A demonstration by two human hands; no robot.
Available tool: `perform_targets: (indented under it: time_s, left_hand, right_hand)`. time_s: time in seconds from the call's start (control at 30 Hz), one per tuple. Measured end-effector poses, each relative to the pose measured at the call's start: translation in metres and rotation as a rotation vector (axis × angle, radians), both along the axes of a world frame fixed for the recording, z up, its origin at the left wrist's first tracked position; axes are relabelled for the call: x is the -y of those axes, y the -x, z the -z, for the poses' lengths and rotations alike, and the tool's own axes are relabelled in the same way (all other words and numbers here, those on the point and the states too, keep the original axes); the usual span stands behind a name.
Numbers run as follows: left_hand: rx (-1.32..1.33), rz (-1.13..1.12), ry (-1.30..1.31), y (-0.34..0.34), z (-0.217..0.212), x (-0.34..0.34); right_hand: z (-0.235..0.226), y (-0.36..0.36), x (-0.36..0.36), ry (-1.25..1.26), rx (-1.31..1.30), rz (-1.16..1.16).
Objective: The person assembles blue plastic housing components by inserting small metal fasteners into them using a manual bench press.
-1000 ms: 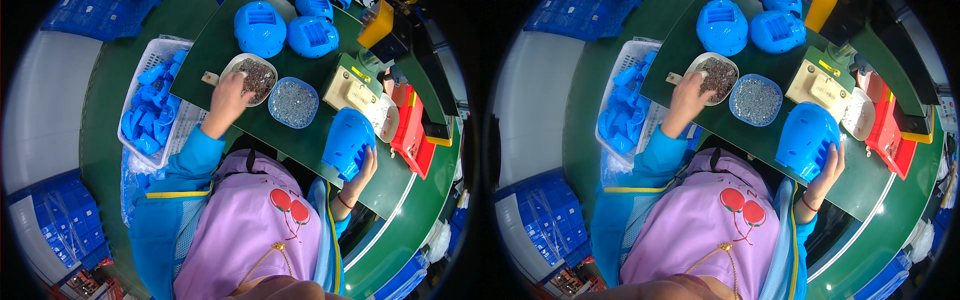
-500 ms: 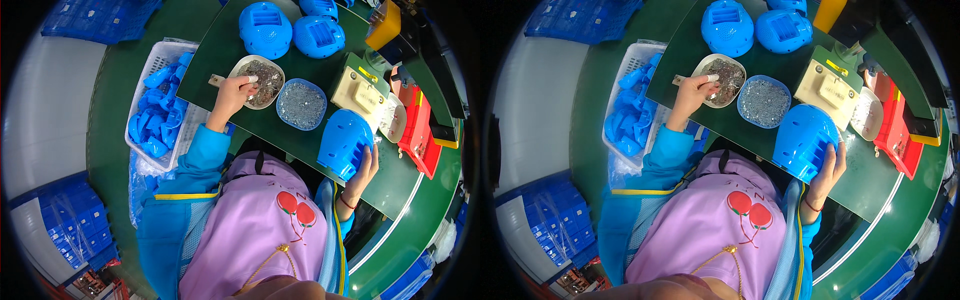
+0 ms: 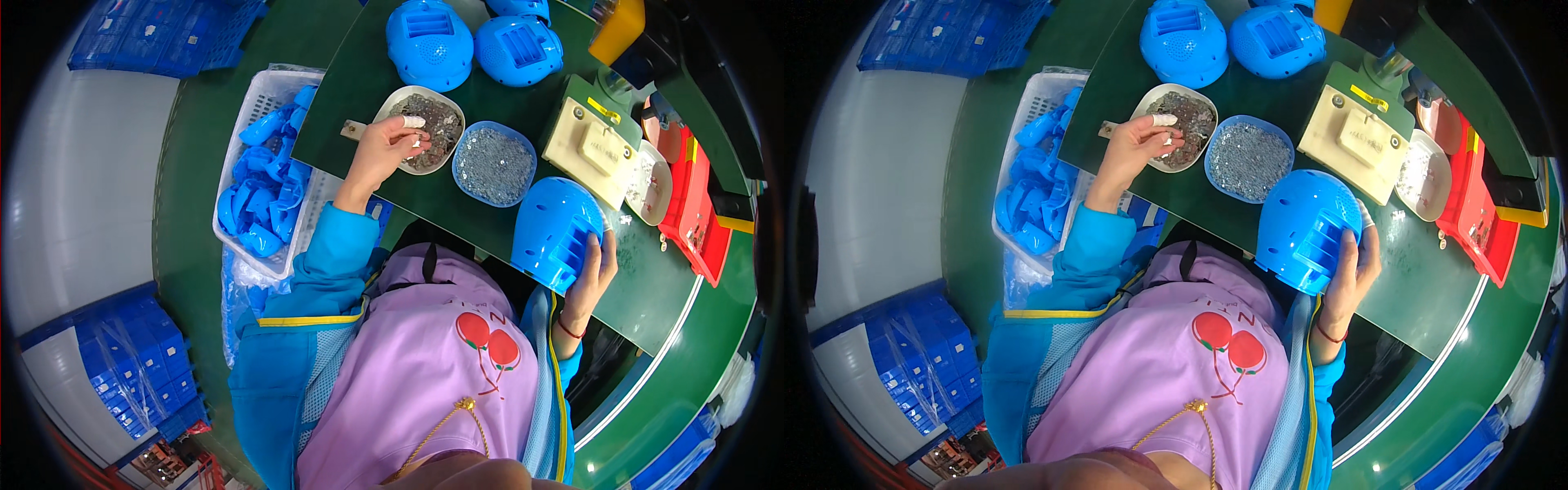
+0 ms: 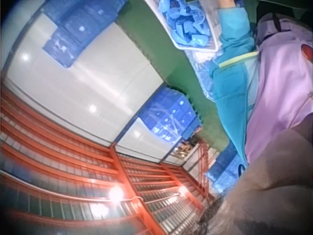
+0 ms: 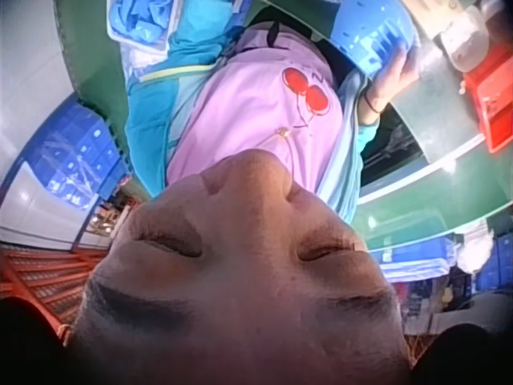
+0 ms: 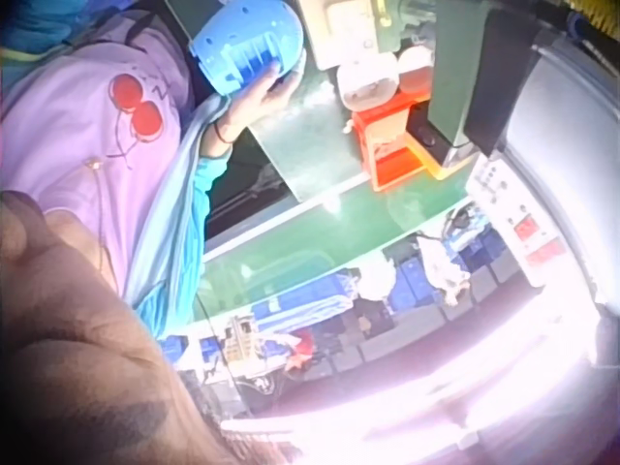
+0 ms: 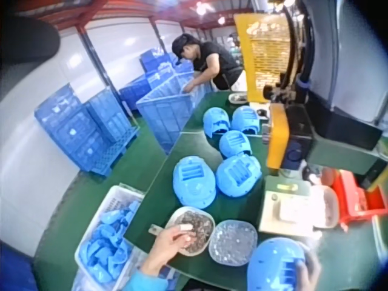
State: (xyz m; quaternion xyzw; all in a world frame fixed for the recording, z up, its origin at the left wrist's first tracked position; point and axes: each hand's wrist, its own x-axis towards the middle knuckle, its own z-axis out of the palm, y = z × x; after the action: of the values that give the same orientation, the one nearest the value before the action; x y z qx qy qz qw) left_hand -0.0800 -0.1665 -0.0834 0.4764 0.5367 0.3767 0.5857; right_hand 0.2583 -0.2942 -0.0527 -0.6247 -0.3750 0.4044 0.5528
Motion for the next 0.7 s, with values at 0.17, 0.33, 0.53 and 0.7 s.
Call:
perform_targets:
  time_s: [0.17,0.33,0.53,0.7]
  left_hand:
    - [-0.104,-0.091,-0.127,-0.005,0.011,-0.001]
    - [-0.348,-0.086,-0.276,-0.015,0.011,0.001]
    - [-0.230,-0.107,-0.193,-0.010,0.017,0.000]
    - [0.025,-0.121,-0.189,-0.011,0.020,-0.001]
  right_hand:
    - [0.004,-0.001,0.001,-0.005,-0.024,-0.001]
    - [0.006,-0.002,0.001,-0.024,-0.030,0.006]
    - [0.002,0.001,0.000,-0.021,0.044,-0.001]
    - [0.004,0.001,0.001,-0.027,0.030,0.000]
